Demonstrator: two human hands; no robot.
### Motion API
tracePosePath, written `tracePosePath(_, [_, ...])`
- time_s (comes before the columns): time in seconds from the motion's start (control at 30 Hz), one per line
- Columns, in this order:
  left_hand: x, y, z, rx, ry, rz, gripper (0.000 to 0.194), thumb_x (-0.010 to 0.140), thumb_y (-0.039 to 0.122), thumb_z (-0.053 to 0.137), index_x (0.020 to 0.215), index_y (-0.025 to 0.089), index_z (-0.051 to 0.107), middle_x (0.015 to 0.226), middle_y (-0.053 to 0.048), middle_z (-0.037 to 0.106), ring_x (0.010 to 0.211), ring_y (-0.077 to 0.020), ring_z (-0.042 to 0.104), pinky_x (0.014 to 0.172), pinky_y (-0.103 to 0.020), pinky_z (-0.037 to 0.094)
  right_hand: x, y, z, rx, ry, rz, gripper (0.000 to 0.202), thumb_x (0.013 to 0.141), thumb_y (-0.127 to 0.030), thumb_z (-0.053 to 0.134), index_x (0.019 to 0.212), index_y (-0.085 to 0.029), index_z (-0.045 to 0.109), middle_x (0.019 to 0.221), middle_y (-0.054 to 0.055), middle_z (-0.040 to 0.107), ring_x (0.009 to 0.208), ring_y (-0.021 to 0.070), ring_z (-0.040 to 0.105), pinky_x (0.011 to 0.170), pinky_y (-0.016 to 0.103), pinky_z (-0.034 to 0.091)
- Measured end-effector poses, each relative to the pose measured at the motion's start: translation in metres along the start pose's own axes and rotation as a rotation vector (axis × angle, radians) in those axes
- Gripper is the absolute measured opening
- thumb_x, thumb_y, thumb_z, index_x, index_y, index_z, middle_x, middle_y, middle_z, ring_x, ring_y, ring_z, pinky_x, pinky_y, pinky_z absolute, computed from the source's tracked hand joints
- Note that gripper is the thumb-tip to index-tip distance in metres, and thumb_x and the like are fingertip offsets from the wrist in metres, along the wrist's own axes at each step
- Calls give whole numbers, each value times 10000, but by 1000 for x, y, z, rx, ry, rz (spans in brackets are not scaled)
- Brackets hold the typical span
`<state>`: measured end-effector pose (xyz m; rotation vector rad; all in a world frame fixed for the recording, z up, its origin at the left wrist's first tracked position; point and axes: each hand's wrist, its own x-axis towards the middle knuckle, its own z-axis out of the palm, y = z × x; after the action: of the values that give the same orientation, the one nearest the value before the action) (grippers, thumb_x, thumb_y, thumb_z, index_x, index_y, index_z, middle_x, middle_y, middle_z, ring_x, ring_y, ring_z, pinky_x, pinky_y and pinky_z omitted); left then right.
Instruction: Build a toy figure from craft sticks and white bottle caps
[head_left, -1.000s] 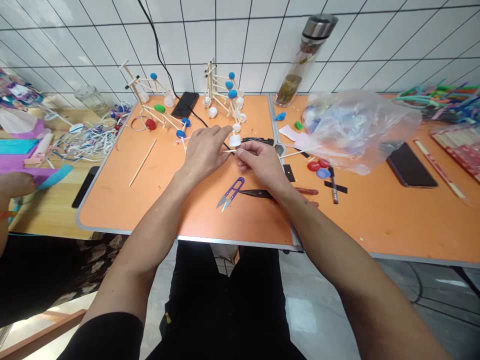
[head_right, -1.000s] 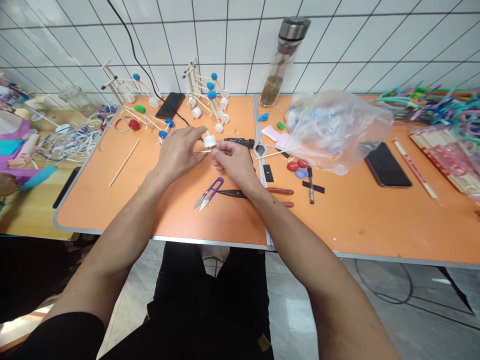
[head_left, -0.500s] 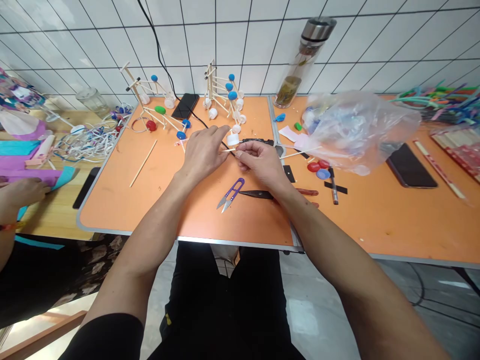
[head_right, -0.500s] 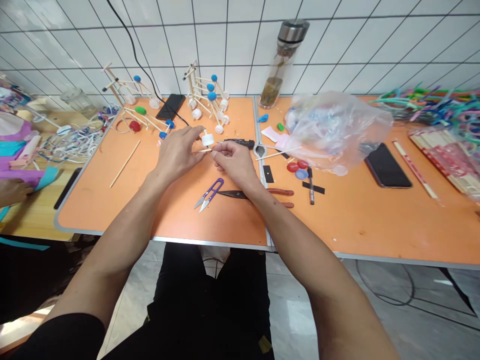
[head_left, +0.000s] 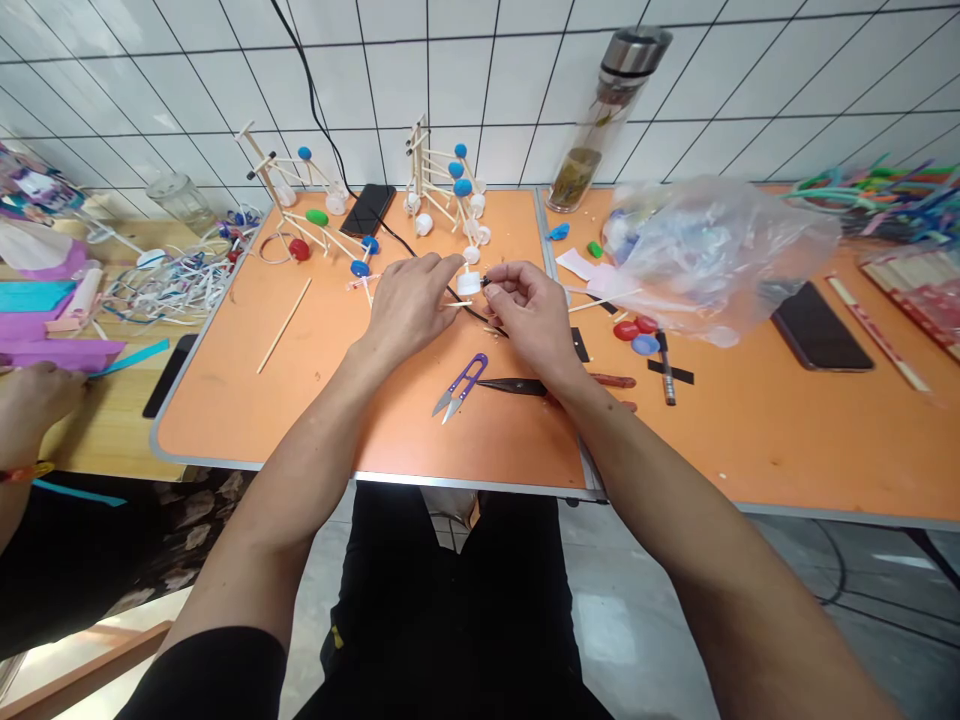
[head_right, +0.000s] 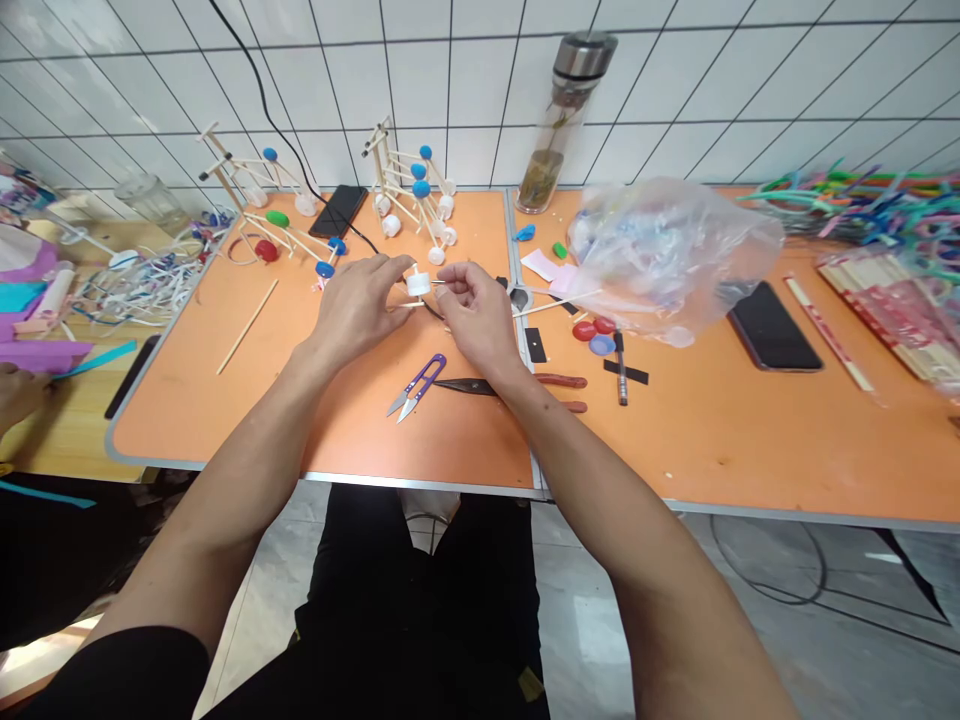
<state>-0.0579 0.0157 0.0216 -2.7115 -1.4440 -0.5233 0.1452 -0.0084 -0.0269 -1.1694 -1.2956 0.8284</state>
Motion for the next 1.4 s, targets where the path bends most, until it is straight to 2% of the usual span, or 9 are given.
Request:
tracePosePath(0.13, [0, 2, -2, -38, 13, -32, 521, 1009, 332, 696, 1523, 252, 661, 1344, -147, 801, 1290, -384, 739, 1091, -485, 537, -1, 1, 1, -18, 7, -27, 169, 940, -270, 755, 1106, -255, 727, 924, -7, 723, 778, 159, 686, 721, 307, 597])
tracePosePath(0.33, [-1, 3, -5, -182, 58, -97, 437, 976, 334, 724, 1409, 271, 720, 1252, -92, 829, 1162, -315, 772, 973, -417, 580, -3, 0, 3, -92, 49, -143, 185, 945, -269, 758, 1127, -260, 725, 1047, 15, 775, 897, 170, 711, 878, 339, 630])
tracePosePath(0.5, [0, 3, -6, -287, 56, -145, 320, 943, 341, 778, 1255, 275, 754, 1186, -81, 833, 1061, -274, 760, 875, -370, 572, -6, -4, 3, -159, 44, -199, 221, 948, -278, 760, 1167, -261, 728, 1059, 24, 787, 900, 176, 721, 851, 343, 637])
tracePosePath(0.67, [0, 6, -9, -330, 56, -173, 271, 916, 296, 786, 1183, 262, 752, 1153, -73, 825, 1020, -258, 754, 841, -354, 554, -9, -7, 4, -172, 52, -248, 153, 948, -277, 750, 1099, -256, 743, 1026, 26, 801, 877, 181, 733, 795, 332, 625])
tracePosePath(0.87, [0, 7, -11, -353, 68, -177, 246, 929, 334, 799, 1156, 262, 739, 1142, -70, 824, 1020, -263, 761, 836, -353, 552, -9, -9, 5, -79, 37, -126, 106, 978, -346, 744, 1026, -254, 764, 926, 14, 790, 806, 180, 734, 809, 356, 637])
tracePosePath(1.0, [0, 7, -9, -334, 72, -173, 257, 956, 397, 807, 1166, 271, 730, 1158, -74, 827, 1055, -278, 770, 842, -358, 562, -9, -15, 4, 53, -28, 23, 203, 967, -438, 806, 1001, -244, 755, 878, 12, 779, 730, 153, 717, 722, 319, 633])
tracePosePath(1.17, [-1, 9, -8, -291, 78, -167, 292, 982, 463, 808, 1194, 280, 726, 1175, -79, 829, 1096, -295, 776, 857, -369, 567, -9, -20, 2, 136, -69, 115, 333, 920, -542, 891, 962, -239, 758, 865, 15, 781, 756, 137, 724, 703, 266, 623])
tracePosePath(1.4, [-2, 12, -8, -184, 57, -167, 350, 1027, 457, 746, 1331, 286, 718, 1236, -97, 825, 1144, -317, 777, 900, -395, 571, -12, -25, 5, 129, -78, 159, 260, 861, -424, 939, 895, -239, 760, 830, 6, 772, 722, 136, 700, 676, 262, 632])
